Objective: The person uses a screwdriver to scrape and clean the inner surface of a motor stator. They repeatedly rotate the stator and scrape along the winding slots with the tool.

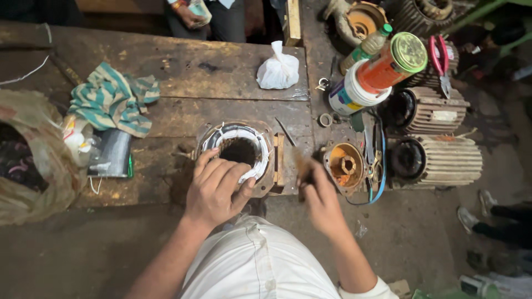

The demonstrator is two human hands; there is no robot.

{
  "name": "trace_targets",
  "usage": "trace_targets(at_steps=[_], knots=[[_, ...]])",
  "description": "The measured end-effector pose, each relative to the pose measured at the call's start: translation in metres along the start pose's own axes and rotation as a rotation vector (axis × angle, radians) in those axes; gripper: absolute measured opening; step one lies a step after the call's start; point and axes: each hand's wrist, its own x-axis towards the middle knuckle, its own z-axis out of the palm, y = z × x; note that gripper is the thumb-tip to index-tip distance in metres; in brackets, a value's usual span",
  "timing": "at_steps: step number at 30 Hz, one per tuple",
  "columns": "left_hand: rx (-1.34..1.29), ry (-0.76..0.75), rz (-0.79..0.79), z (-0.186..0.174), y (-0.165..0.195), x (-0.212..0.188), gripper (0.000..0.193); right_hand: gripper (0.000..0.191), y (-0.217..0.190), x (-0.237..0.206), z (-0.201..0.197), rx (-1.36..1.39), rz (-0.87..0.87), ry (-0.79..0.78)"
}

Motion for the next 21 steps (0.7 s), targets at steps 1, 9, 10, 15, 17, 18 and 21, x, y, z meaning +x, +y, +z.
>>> trace_targets(at_steps=[1,9,10,15,17,18,21], knots=[[-0.006,-0.006,0.003,-0.001,-0.001,0.002,0.019,0.053,-0.007,-0.003,0.005,-0.119,-0.163,0.044],[0.009,-0.046,0.028,-0.003,-0.013,0.003,0.018,0.030,-0.042,0.004,0.046,-0.304,-0.287,0.288],[0.011,-0.050,0.023,-0.004,-0.014,0.003,0.018,0.030,-0.045,0.005,0.049,-0.312,-0.282,0.289],[0.011,-0.069,0.040,-0.005,-0.024,0.008,0.020,0.033,-0.058,0.016,0.059,-0.336,-0.333,0.302],[0.014,-0.082,0.033,-0.005,-0.026,0.009,0.019,0.031,-0.063,0.017,0.062,-0.320,-0.175,0.285],[0.023,-0.077,0.037,-0.004,-0.028,0.010,0.018,0.030,-0.065,0.020,0.063,-0.312,-0.106,0.276],[0.028,-0.086,0.026,-0.003,-0.034,0.012,0.018,0.035,-0.069,0.026,0.062,-0.371,-0.313,0.275]])
